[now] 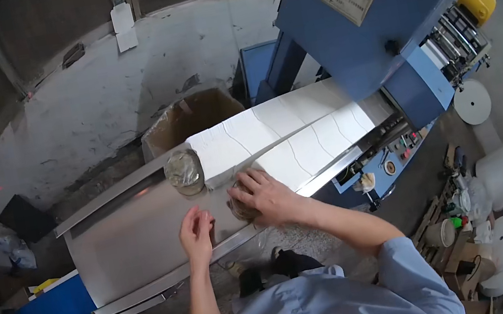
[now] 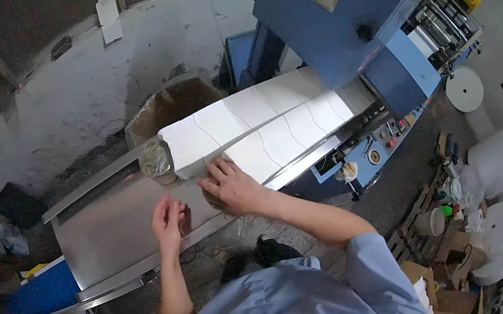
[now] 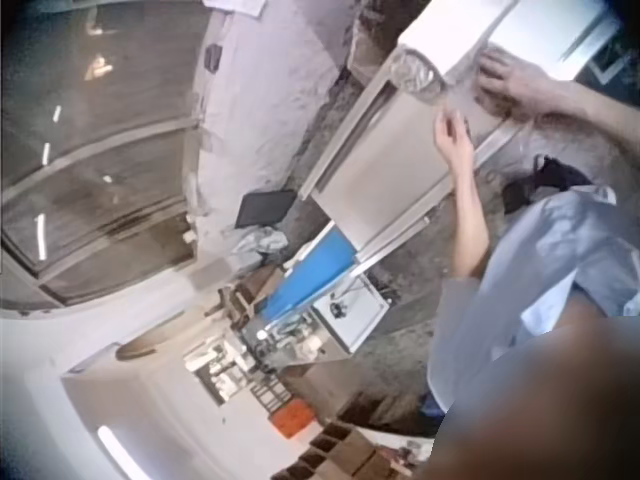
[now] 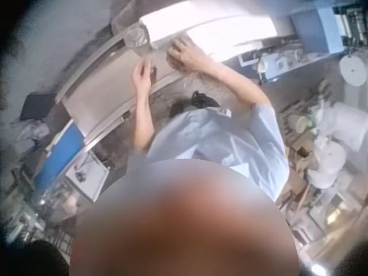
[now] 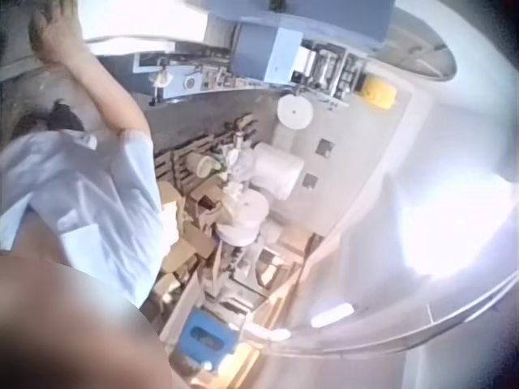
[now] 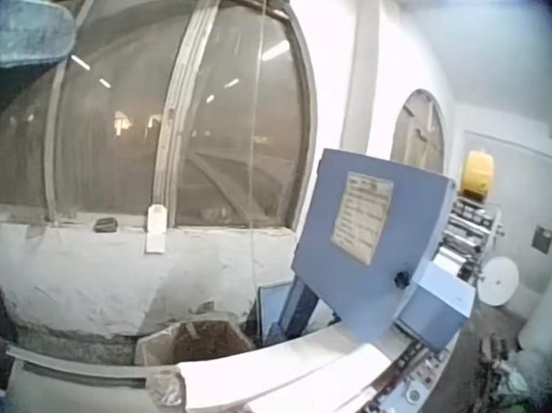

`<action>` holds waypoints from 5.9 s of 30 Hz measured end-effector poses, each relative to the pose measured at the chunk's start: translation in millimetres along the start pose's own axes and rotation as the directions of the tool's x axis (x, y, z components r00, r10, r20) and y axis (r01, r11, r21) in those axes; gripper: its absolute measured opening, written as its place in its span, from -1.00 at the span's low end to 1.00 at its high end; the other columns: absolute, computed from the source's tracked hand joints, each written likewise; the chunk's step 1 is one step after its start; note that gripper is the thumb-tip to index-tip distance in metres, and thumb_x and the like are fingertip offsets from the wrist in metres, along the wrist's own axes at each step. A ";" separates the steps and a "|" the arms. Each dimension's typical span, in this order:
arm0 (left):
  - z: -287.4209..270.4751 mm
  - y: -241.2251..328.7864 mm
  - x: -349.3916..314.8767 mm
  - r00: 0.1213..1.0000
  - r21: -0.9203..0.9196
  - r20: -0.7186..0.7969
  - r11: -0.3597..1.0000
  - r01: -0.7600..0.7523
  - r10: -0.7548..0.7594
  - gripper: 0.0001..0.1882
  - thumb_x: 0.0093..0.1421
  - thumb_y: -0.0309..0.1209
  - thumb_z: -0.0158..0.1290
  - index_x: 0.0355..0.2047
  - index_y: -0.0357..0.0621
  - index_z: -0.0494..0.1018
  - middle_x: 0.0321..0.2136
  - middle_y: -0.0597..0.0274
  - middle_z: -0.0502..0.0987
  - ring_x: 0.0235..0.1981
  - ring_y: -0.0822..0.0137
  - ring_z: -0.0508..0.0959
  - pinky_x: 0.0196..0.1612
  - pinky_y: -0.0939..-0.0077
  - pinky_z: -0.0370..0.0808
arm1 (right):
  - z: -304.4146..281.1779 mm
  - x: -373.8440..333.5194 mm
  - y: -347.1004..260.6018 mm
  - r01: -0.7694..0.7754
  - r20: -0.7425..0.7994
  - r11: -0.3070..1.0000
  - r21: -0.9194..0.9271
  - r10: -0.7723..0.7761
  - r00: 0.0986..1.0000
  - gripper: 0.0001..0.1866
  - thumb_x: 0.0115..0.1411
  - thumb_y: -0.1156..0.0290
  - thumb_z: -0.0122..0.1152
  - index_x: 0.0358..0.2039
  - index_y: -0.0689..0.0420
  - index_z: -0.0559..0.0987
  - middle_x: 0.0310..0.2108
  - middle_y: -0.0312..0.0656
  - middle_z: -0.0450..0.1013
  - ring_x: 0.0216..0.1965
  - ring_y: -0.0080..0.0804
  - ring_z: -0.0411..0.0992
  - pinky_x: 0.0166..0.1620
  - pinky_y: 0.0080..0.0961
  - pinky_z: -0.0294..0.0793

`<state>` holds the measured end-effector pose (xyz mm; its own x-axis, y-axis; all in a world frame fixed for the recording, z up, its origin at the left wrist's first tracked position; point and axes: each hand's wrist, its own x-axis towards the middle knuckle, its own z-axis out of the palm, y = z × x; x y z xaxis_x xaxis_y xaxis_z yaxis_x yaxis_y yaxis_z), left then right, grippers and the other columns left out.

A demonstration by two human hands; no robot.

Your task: Manually organizing stacks of paper napkins and placing them onto an industrial conveyor belt.

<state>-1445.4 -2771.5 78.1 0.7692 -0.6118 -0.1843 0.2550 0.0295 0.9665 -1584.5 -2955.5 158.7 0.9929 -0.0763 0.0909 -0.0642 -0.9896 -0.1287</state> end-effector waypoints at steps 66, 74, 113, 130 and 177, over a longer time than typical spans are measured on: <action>-350.2 92.2 -55.3 0.973 0.289 -0.192 0.940 0.182 -0.129 -0.29 0.17 -0.05 0.03 0.14 -0.40 0.29 0.06 -0.03 0.44 0.04 0.04 0.48 0.09 0.06 0.40 | 7.1 -113.9 11.8 -0.071 0.279 -0.436 0.897 0.434 0.857 -0.06 0.01 0.11 0.34 0.31 0.17 0.09 0.20 -0.07 0.23 0.23 -0.16 0.23 0.27 -0.23 0.24; -258.7 93.5 -21.7 0.640 0.782 -0.469 0.623 -0.020 0.609 -0.42 0.25 -0.10 0.02 0.08 -0.37 0.37 -0.01 -0.16 0.50 0.05 0.04 0.49 0.08 0.27 0.41 | 11.5 -134.3 35.2 -0.178 0.382 -0.406 0.896 0.502 0.776 -0.12 -0.03 0.14 0.31 0.23 0.34 0.20 0.00 -0.05 0.39 0.02 -0.26 0.38 0.10 -0.33 0.37; 31.7 -7.6 12.1 0.975 0.069 0.155 0.986 0.150 -0.159 -0.32 -0.02 -0.46 0.06 0.18 -0.30 0.24 -0.05 0.20 0.49 -0.08 0.36 0.52 -0.09 0.48 0.50 | 2.2 -183.2 120.8 -0.094 0.338 -0.612 0.785 0.296 0.893 -0.08 -0.01 0.25 0.31 0.34 0.20 0.12 0.13 -0.03 0.31 0.12 -0.29 0.32 0.17 -0.41 0.29; -4.4 55.4 -46.1 0.861 0.961 -0.274 0.082 0.265 0.428 0.00 0.05 -0.11 0.20 0.25 -0.54 -0.07 0.26 -0.40 0.01 0.32 -0.27 -0.02 0.31 -0.12 -0.02 | 9.0 -185.6 104.1 -0.027 0.294 -0.495 0.868 0.470 0.832 -0.27 0.11 0.14 0.26 0.22 0.19 0.26 0.16 -0.12 0.31 0.18 -0.18 0.30 0.22 -0.16 0.29; 267.3 -25.2 30.1 0.987 0.335 0.159 0.942 -0.026 -0.029 -0.32 0.00 -0.35 0.12 0.12 -0.41 0.23 -0.15 -0.03 0.54 -0.16 0.16 0.56 -0.10 0.37 0.48 | -15.0 -249.6 180.5 0.018 0.275 -0.654 0.756 0.342 0.899 -0.19 0.08 0.36 0.26 0.30 0.28 0.14 0.10 -0.05 0.36 0.09 -0.35 0.35 0.14 -0.46 0.32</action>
<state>-1585.3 -3002.0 95.9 0.6589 -0.7299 -0.1816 0.0239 -0.2211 0.9750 -1845.4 -3116.8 127.6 0.8977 -0.3735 -0.2338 0.1351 0.7384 -0.6607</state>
